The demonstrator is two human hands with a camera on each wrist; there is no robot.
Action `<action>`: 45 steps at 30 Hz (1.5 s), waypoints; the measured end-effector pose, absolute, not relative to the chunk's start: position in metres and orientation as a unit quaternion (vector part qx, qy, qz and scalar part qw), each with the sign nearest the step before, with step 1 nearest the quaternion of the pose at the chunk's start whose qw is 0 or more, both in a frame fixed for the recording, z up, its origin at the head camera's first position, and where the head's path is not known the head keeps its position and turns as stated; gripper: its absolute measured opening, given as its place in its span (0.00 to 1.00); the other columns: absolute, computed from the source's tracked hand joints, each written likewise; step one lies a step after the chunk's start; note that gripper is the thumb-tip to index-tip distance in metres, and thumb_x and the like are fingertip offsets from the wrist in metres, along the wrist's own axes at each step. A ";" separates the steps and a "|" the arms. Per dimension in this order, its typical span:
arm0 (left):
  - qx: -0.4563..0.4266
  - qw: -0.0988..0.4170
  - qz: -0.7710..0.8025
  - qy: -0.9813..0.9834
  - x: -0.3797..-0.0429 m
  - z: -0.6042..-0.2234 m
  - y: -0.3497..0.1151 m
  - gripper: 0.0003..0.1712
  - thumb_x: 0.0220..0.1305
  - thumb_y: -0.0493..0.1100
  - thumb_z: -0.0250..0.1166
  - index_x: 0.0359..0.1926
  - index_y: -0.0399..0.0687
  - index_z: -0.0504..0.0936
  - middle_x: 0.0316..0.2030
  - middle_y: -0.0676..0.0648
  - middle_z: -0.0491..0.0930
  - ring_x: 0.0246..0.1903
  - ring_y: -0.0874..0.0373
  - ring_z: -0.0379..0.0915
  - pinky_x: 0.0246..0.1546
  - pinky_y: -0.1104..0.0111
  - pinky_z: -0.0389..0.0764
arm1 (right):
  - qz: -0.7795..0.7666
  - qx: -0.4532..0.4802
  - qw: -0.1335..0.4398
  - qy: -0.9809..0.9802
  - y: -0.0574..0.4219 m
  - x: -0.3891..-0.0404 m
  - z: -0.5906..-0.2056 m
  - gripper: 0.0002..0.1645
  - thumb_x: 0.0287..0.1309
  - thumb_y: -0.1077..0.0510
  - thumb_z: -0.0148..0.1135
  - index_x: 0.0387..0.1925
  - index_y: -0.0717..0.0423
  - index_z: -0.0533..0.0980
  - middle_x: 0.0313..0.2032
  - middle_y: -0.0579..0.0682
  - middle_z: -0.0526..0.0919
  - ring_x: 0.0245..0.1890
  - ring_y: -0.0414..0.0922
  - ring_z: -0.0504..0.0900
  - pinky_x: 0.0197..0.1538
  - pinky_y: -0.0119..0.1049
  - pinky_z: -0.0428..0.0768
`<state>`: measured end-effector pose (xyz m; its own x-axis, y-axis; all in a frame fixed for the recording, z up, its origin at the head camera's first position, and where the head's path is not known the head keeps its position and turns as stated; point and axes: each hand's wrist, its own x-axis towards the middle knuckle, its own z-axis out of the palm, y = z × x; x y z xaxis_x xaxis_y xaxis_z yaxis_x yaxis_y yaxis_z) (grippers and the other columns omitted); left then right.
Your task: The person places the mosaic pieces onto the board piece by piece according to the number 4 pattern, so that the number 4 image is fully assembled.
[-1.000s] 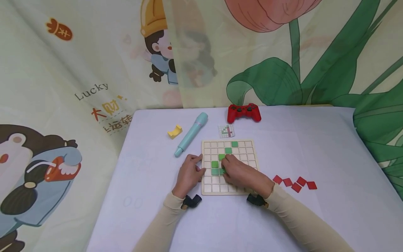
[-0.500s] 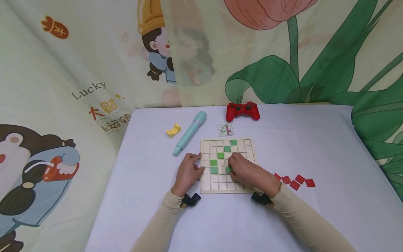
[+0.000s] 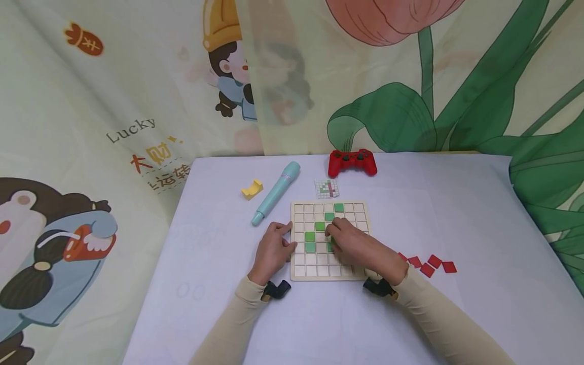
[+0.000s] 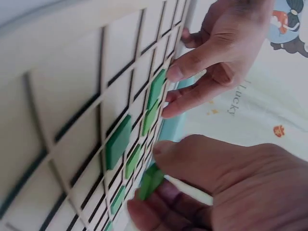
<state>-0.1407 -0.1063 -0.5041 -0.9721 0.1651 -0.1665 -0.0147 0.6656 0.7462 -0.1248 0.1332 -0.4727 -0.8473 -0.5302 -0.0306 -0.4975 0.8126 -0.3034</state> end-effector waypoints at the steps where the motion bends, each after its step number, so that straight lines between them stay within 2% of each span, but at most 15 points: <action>1: 0.041 0.112 0.406 0.906 -0.141 -0.504 -0.106 0.38 0.64 0.34 0.76 0.75 0.41 0.75 0.61 0.41 0.76 0.26 0.64 0.75 0.19 0.73 0.80 | -0.152 -0.275 0.058 0.947 0.132 -0.126 -0.472 0.16 0.66 0.62 0.72 0.53 0.57 0.80 0.49 0.51 0.80 0.51 0.45 0.79 0.56 0.39 0.88; 9: 0.043 0.115 0.401 0.908 -0.141 -0.502 -0.107 0.38 0.65 0.35 0.76 0.75 0.42 0.75 0.61 0.42 0.75 0.26 0.64 0.75 0.19 0.73 0.80 | -0.196 -0.280 0.105 0.934 0.113 -0.131 -0.472 0.18 0.67 0.60 0.73 0.56 0.53 0.80 0.50 0.48 0.80 0.50 0.42 0.77 0.57 0.38 0.88; 16: 0.046 0.114 0.398 0.909 -0.141 -0.500 -0.106 0.38 0.65 0.35 0.76 0.75 0.42 0.75 0.61 0.41 0.75 0.26 0.64 0.75 0.19 0.74 0.79 | -0.167 -0.289 0.077 0.940 0.107 -0.132 -0.481 0.17 0.64 0.58 0.76 0.53 0.51 0.82 0.45 0.45 0.82 0.45 0.40 0.78 0.52 0.36 0.87; 24: 0.042 0.114 0.398 0.909 -0.141 -0.500 -0.105 0.38 0.65 0.35 0.76 0.74 0.41 0.75 0.61 0.42 0.75 0.27 0.64 0.75 0.19 0.74 0.80 | -0.178 -0.282 0.081 0.939 0.110 -0.129 -0.483 0.19 0.63 0.59 0.77 0.54 0.49 0.83 0.47 0.43 0.84 0.47 0.39 0.78 0.55 0.36 0.88; 33: 0.033 0.119 0.396 0.910 -0.139 -0.501 -0.105 0.38 0.65 0.35 0.75 0.75 0.43 0.75 0.62 0.42 0.75 0.30 0.63 0.75 0.19 0.75 0.80 | -0.178 -0.290 0.076 0.937 0.110 -0.126 -0.484 0.22 0.62 0.57 0.78 0.56 0.47 0.82 0.47 0.41 0.81 0.45 0.36 0.77 0.51 0.31 0.87; 39: 0.030 0.122 0.399 0.908 -0.139 -0.504 -0.105 0.39 0.65 0.35 0.76 0.75 0.44 0.75 0.62 0.42 0.75 0.31 0.63 0.74 0.20 0.75 0.80 | -0.136 -0.306 0.043 0.941 0.111 -0.126 -0.488 0.20 0.62 0.54 0.78 0.54 0.43 0.83 0.44 0.41 0.83 0.43 0.37 0.76 0.49 0.32 0.85; 45: 0.031 0.119 0.401 0.908 -0.140 -0.504 -0.105 0.38 0.65 0.35 0.76 0.75 0.43 0.75 0.63 0.42 0.75 0.29 0.63 0.74 0.20 0.73 0.80 | -0.151 -0.288 0.064 0.944 0.113 -0.126 -0.486 0.21 0.63 0.55 0.77 0.56 0.44 0.83 0.48 0.42 0.83 0.46 0.39 0.76 0.53 0.34 0.86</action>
